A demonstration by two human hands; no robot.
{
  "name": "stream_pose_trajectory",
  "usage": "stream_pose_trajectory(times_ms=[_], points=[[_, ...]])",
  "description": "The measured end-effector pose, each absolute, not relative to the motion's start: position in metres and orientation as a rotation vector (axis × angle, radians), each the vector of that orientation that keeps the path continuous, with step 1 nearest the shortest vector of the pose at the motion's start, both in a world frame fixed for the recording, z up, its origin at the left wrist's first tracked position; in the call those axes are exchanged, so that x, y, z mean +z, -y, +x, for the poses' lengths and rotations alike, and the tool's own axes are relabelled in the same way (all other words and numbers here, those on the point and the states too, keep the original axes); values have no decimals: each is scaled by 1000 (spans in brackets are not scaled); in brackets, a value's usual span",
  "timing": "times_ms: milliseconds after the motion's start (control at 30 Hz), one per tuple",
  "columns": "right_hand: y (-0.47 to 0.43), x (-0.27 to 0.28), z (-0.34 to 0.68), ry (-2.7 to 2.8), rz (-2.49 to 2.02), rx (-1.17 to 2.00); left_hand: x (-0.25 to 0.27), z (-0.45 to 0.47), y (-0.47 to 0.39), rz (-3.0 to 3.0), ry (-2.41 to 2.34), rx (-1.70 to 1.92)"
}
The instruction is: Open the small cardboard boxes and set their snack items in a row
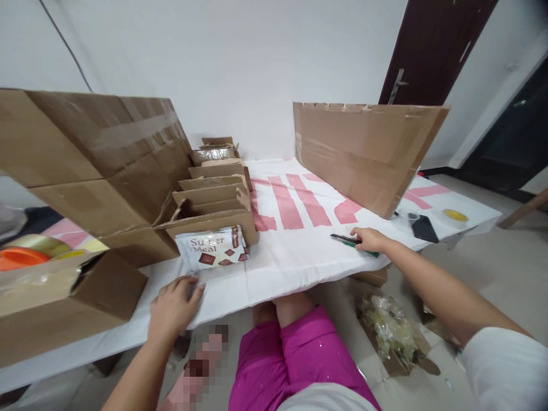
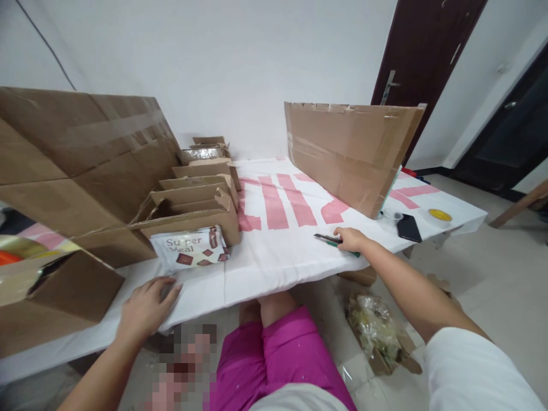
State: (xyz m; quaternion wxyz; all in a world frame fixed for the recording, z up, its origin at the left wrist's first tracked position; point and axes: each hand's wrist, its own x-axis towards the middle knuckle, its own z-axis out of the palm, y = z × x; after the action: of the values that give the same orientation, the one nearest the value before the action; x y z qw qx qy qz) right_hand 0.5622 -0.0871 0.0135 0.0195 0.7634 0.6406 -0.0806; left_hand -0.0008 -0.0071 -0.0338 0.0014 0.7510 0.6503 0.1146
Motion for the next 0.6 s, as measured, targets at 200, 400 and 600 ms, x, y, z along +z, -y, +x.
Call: stream_pose_trajectory(times_ms=[200, 400, 600], points=[[96, 13, 597, -1739, 2603, -101, -33, 1, 8, 2379, -2028, 377], [107, 5, 606, -1764, 2698, -84, -30, 3, 8, 2364, -2050, 308], [105, -11, 592, -1608, 2832, -389, -29, 3, 7, 2348, -2066, 310]])
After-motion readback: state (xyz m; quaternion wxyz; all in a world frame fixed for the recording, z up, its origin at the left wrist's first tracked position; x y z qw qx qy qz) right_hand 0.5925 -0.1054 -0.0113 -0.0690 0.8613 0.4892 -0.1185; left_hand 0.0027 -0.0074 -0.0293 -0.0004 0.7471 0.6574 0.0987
